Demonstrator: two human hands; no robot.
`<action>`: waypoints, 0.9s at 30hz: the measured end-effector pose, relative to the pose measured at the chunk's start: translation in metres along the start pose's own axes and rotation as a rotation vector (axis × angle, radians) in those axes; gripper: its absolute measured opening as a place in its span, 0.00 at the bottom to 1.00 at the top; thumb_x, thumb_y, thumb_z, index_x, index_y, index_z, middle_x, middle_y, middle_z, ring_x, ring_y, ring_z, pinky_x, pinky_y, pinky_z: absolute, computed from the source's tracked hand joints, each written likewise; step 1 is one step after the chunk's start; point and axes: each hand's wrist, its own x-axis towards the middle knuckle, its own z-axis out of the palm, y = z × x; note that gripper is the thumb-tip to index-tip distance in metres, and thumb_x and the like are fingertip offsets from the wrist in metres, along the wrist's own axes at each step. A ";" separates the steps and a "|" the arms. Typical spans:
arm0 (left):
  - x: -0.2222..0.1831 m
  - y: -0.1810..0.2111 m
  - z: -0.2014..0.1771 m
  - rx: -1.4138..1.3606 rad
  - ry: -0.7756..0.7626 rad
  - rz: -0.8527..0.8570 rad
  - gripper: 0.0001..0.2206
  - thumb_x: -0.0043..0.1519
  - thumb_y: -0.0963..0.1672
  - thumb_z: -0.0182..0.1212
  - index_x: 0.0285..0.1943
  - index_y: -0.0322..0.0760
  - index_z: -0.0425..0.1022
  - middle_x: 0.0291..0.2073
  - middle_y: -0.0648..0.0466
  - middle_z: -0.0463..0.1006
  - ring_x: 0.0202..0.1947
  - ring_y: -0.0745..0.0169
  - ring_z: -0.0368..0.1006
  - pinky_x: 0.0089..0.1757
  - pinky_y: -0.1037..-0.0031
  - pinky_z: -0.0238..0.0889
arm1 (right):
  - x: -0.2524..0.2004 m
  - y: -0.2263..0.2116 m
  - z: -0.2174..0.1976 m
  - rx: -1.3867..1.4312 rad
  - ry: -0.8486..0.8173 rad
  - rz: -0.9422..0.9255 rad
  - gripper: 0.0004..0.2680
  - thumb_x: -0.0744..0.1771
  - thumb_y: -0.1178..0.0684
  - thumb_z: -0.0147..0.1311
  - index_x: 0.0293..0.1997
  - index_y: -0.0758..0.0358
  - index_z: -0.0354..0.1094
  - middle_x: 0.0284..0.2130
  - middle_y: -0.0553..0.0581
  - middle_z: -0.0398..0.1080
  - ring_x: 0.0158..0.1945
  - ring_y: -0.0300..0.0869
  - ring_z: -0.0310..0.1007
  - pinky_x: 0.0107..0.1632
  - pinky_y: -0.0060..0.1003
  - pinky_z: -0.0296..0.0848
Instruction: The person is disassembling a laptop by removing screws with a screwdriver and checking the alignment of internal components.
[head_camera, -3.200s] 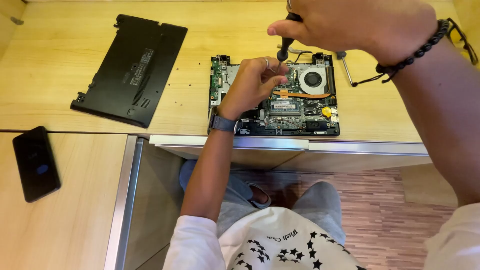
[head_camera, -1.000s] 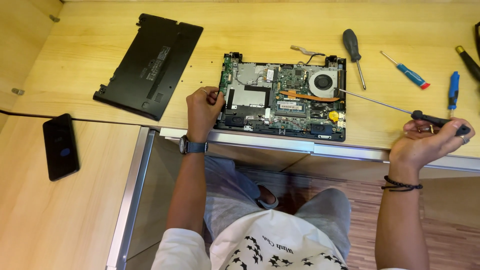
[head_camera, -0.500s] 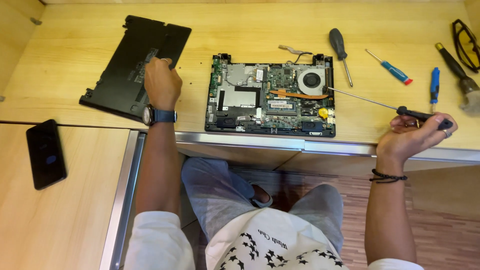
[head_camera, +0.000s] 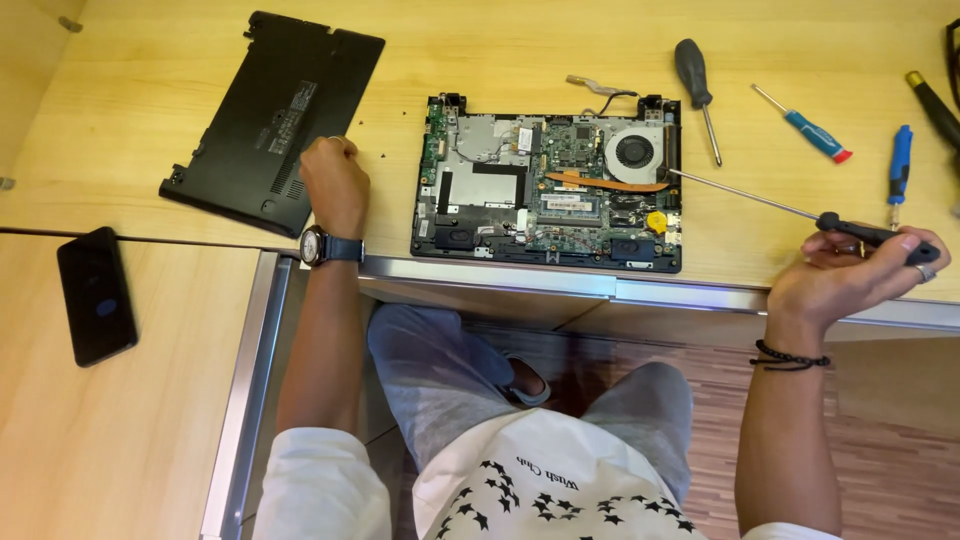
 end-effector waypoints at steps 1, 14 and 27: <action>-0.003 0.001 0.000 0.001 -0.002 -0.002 0.19 0.48 0.27 0.45 0.34 0.26 0.83 0.33 0.39 0.82 0.34 0.40 0.78 0.33 0.57 0.70 | 0.000 0.000 0.000 -0.002 -0.001 0.002 0.07 0.72 0.46 0.44 0.44 0.56 0.55 0.24 0.58 0.55 0.18 0.45 0.56 0.23 0.35 0.57; -0.011 0.121 -0.052 -0.631 0.017 0.112 0.09 0.59 0.32 0.62 0.43 0.33 0.81 0.37 0.50 0.78 0.35 0.61 0.76 0.37 0.76 0.73 | 0.001 0.000 -0.003 0.107 0.097 0.093 0.04 0.70 0.48 0.47 0.41 0.52 0.57 0.23 0.56 0.55 0.20 0.44 0.55 0.24 0.35 0.55; -0.155 0.240 -0.026 -1.202 -0.317 -0.047 0.01 0.64 0.40 0.63 0.39 0.40 0.77 0.36 0.53 0.77 0.38 0.63 0.72 0.41 0.76 0.69 | -0.005 -0.013 -0.022 0.390 0.079 0.473 0.08 0.66 0.43 0.56 0.35 0.51 0.66 0.23 0.49 0.64 0.18 0.39 0.53 0.27 0.32 0.52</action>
